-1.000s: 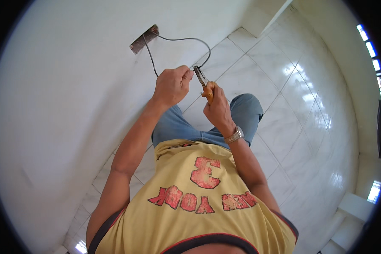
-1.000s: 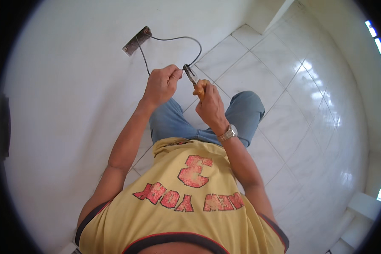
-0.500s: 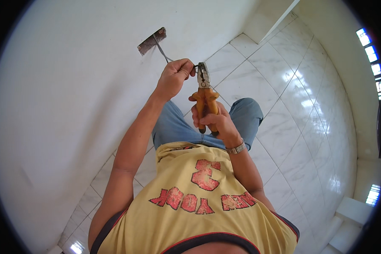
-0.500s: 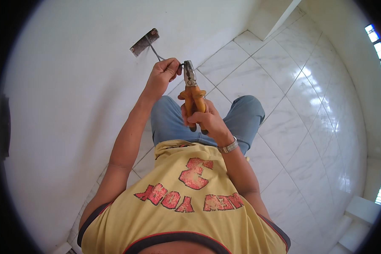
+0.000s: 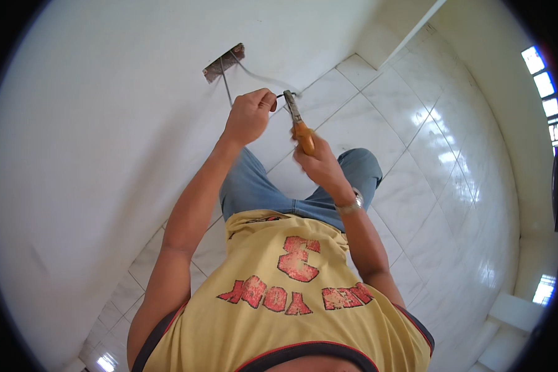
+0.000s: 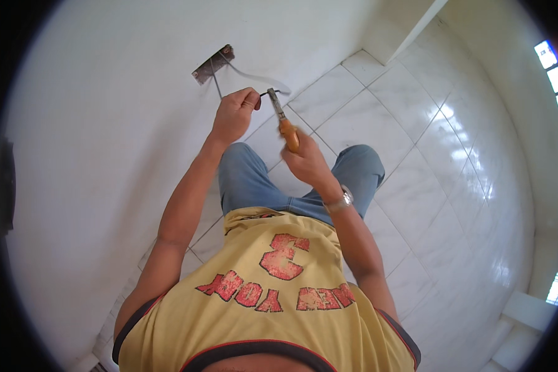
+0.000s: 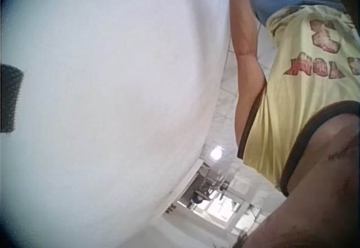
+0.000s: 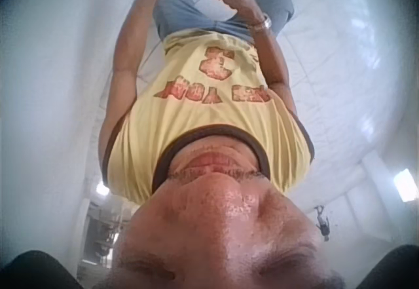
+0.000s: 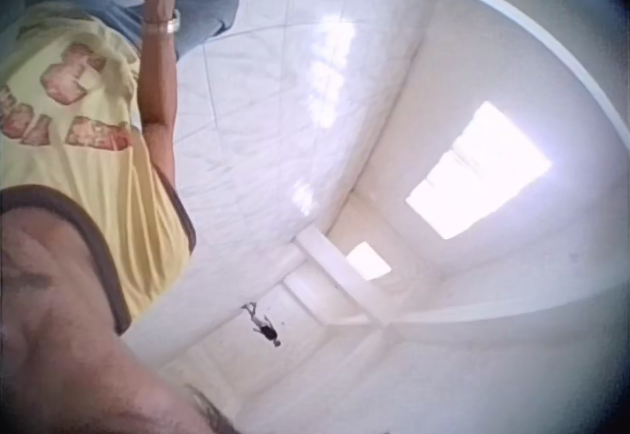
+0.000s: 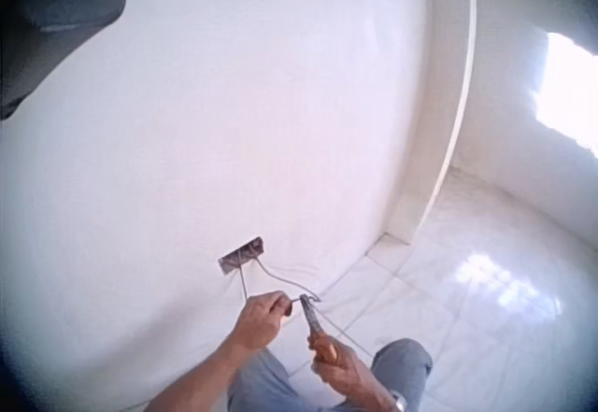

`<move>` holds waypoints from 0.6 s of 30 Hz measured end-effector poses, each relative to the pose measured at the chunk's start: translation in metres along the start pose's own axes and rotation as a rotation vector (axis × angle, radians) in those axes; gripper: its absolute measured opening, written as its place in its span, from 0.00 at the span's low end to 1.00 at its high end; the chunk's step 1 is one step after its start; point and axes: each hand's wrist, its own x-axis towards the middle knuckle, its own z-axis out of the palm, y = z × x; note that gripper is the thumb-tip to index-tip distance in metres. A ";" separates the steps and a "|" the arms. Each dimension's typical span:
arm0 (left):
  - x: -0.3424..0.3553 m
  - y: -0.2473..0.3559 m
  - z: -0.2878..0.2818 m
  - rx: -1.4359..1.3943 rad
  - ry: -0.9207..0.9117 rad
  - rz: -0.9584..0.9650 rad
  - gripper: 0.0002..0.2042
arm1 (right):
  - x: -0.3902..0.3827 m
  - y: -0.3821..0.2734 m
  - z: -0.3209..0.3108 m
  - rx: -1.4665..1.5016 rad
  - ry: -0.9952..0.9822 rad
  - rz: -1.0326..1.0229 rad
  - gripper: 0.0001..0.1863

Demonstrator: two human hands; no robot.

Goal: The person strips the ends of wires extending from an electrical box in a wall using pliers.

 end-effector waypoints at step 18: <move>-0.007 0.006 0.020 0.154 -0.039 0.044 0.14 | 0.013 0.040 0.012 -0.076 0.197 -0.084 0.20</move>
